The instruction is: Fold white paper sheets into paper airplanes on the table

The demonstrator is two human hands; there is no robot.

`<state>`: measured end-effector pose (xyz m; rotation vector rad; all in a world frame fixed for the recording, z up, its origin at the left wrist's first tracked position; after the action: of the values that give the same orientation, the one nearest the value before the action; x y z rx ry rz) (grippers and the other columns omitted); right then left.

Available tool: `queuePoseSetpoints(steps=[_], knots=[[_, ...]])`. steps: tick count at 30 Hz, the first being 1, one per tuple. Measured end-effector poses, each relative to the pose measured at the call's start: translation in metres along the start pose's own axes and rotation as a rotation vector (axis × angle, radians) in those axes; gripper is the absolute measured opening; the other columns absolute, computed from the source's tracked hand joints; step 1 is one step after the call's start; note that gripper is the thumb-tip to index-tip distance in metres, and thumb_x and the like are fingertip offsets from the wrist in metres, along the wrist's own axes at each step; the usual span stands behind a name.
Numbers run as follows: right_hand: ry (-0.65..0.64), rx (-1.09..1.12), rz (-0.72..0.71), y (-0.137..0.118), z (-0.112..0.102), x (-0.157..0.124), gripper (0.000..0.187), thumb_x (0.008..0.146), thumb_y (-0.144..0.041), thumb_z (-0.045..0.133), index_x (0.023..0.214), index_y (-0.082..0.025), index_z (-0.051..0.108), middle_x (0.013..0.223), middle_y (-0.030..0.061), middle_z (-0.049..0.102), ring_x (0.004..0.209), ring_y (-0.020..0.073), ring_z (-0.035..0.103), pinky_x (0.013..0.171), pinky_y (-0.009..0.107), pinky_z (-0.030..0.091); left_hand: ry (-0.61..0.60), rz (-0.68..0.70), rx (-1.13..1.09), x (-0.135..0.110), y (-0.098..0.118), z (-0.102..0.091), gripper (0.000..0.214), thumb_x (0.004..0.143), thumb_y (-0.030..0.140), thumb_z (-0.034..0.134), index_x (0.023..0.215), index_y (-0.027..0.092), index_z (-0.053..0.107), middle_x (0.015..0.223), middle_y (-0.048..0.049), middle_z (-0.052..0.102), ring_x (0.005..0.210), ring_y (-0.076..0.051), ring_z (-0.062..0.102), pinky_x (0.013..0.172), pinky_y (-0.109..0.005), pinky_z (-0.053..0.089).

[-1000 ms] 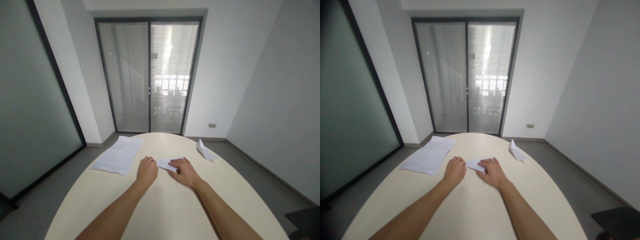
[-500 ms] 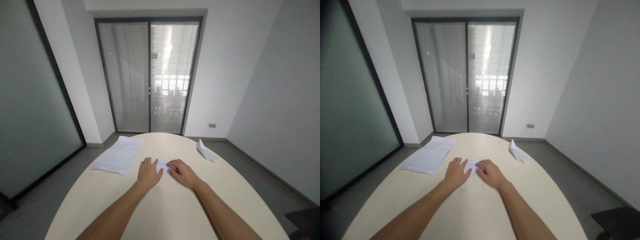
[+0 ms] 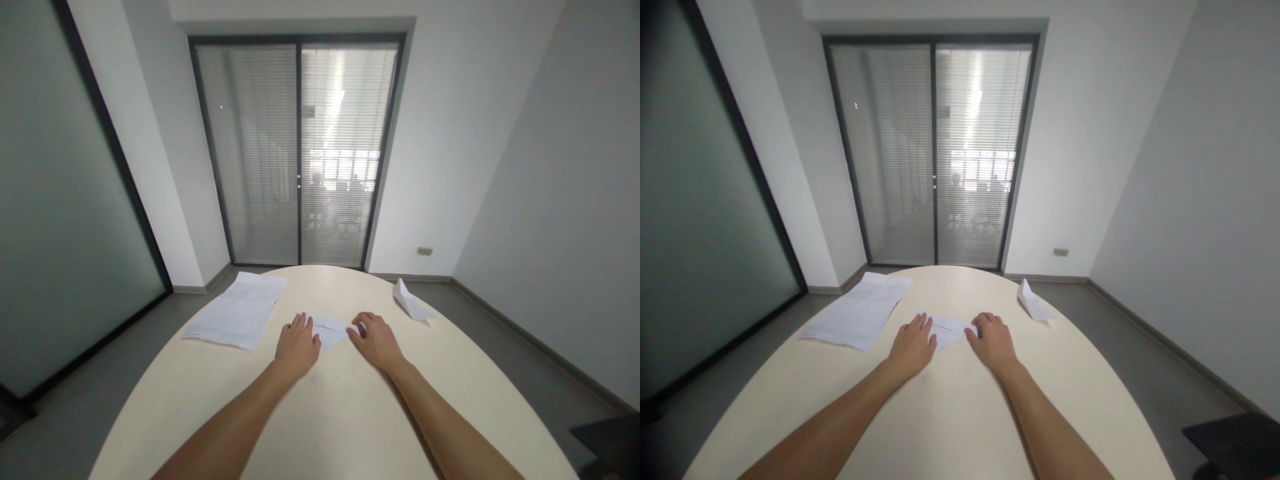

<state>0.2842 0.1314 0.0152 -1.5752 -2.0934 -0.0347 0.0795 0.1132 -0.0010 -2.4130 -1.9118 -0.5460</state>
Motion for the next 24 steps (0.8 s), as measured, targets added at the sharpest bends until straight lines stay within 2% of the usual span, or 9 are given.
queuePoseSetpoints(steps=[4, 8, 13, 18, 24], knots=[[0.004, 0.015, 0.015, 0.0, 0.0007, -0.0001, 0.021, 0.089, -0.04, 0.06, 0.094, -0.019, 0.063, 0.102, 0.0088, 0.067, 0.096, 0.0251, 0.06, 0.085, 0.036, 0.045, 0.01, 0.003, -0.02, -0.0029, -0.0002, 0.0004, 0.057, 0.093, 0.043, 0.046, 0.14, 0.011, 0.051, 0.149, -0.0236, 0.044, 0.142, -0.037, 0.036, 0.11, -0.053, 0.032], [-0.007, 0.046, 0.001, 0.0005, 0.0028, 0.0002, 0.022, 0.09, -0.039, 0.059, 0.099, -0.019, 0.063, 0.112, 0.0108, 0.065, 0.104, 0.0263, 0.059, 0.091, 0.038, 0.044, 0.004, 0.037, -0.032, -0.0053, 0.0006, 0.0011, 0.064, 0.091, 0.057, 0.047, 0.143, 0.019, 0.05, 0.151, -0.0212, 0.043, 0.142, -0.04, 0.034, 0.11, -0.056, 0.031], [-0.015, 0.105, -0.02, 0.0018, 0.0064, 0.0005, 0.02, 0.09, -0.036, 0.058, 0.097, -0.018, 0.063, 0.12, 0.0121, 0.063, 0.109, 0.0262, 0.058, 0.096, 0.038, 0.043, -0.028, 0.017, -0.011, -0.0054, 0.0007, 0.0001, 0.069, 0.09, 0.062, 0.047, 0.145, 0.021, 0.048, 0.153, -0.0201, 0.041, 0.144, -0.039, 0.031, 0.112, -0.055, 0.029], [0.017, 0.111, -0.021, 0.0054, 0.0097, 0.0, 0.027, 0.089, -0.036, 0.06, 0.108, -0.017, 0.065, 0.123, 0.0126, 0.062, 0.114, 0.0269, 0.056, 0.1, 0.039, 0.042, -0.062, 0.007, 0.039, -0.0057, 0.0019, -0.0014, 0.072, 0.091, 0.066, 0.041, 0.147, 0.022, 0.046, 0.154, -0.0195, 0.038, 0.145, -0.037, 0.03, 0.114, -0.052, 0.027], [-0.008, 0.124, -0.036, 0.0021, 0.0073, -0.0004, 0.022, 0.09, -0.036, 0.058, 0.1, -0.018, 0.066, 0.121, 0.0116, 0.064, 0.11, 0.0262, 0.057, 0.098, 0.038, 0.043, -0.063, 0.011, 0.06, -0.0066, 0.0033, -0.0034, 0.075, 0.09, 0.068, 0.04, 0.147, 0.022, 0.045, 0.155, -0.0203, 0.037, 0.145, -0.036, 0.029, 0.114, -0.05, 0.027]])
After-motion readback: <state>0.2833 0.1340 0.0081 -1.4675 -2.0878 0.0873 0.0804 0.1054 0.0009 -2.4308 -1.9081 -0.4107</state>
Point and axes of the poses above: each hand's wrist, its own x-axis towards the middle knuckle, its own z-axis out of the palm, y = z × x, the point moved 5 cm from there along x, towards the middle knuckle
